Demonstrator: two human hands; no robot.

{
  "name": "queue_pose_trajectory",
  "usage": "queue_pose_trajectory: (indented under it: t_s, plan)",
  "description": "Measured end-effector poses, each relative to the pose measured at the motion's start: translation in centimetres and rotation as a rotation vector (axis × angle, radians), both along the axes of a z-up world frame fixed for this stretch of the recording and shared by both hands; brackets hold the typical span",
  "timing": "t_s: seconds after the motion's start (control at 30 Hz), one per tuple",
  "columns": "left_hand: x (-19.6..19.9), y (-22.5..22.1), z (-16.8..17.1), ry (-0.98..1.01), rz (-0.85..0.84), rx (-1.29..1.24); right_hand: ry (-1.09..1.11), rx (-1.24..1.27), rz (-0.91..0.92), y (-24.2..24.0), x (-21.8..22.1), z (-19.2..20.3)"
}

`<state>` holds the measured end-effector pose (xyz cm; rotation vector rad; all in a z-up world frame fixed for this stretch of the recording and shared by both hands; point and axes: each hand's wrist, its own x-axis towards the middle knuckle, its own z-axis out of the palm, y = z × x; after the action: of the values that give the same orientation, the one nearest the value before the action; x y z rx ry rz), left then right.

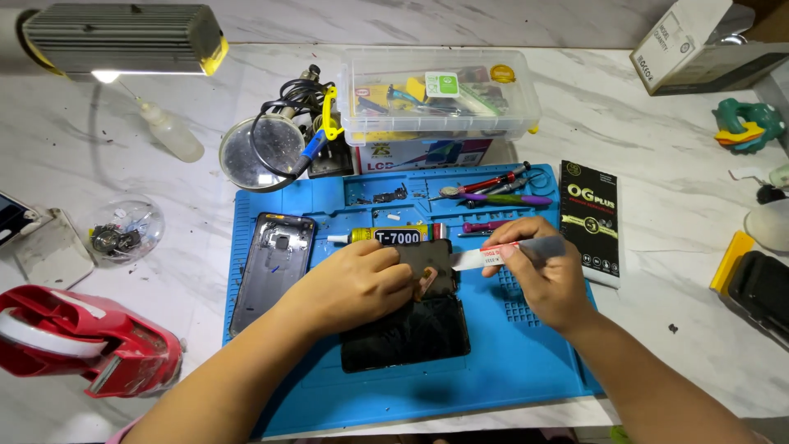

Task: Cleaning a mobile phone frame and preparing it for a new screen installation

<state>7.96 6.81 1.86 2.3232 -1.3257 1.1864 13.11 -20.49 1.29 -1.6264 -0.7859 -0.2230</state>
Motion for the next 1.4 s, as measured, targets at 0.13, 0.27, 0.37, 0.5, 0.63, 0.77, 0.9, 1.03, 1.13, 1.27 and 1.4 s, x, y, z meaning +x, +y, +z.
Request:
queue_pose_trajectory:
  t_s: [0.13,0.27,0.37,0.5,0.63,0.77,0.9,1.03,1.13,1.27,1.4]
  plan:
    - [-0.1,0.0,-0.4,0.027,0.016,0.062,0.218,0.032,0.064,0.6,-0.1,0.1]
    - [0.3,0.4,-0.3,0.054,0.058,0.093,0.387,-0.131,-0.011,-0.3,0.3,-0.3]
    - [0.6,1.4,0.7,0.108,0.111,0.051,0.359,-0.171,-0.026,-1.3,1.7,-0.9]
    - [0.4,1.7,1.1,0.115,0.216,0.05,0.371,-0.148,-0.055,-0.9,0.9,-0.2]
    - [0.2,1.6,1.0,0.22,0.169,0.044,0.37,-0.237,0.003,-0.7,0.4,0.5]
    - [0.3,2.0,0.2,0.351,0.112,0.11,0.39,-0.258,0.057,-0.7,0.3,0.9]
    - [0.5,2.2,-0.5,0.32,0.157,0.123,0.412,-0.225,0.046,-0.3,-0.1,1.5]
    - [0.5,2.1,-0.3,0.339,0.144,0.122,0.312,-0.304,0.037,-0.5,0.0,1.4]
    - [0.4,1.9,0.0,0.336,0.144,0.127,0.264,-0.383,0.006,-0.6,0.2,1.1]
    - [0.1,1.6,0.8,0.307,0.145,0.111,0.392,-0.669,-0.008,-0.7,0.7,1.9]
    - [0.1,1.7,0.7,0.314,0.15,0.111,0.018,-1.012,-0.312,-3.4,3.3,3.8]
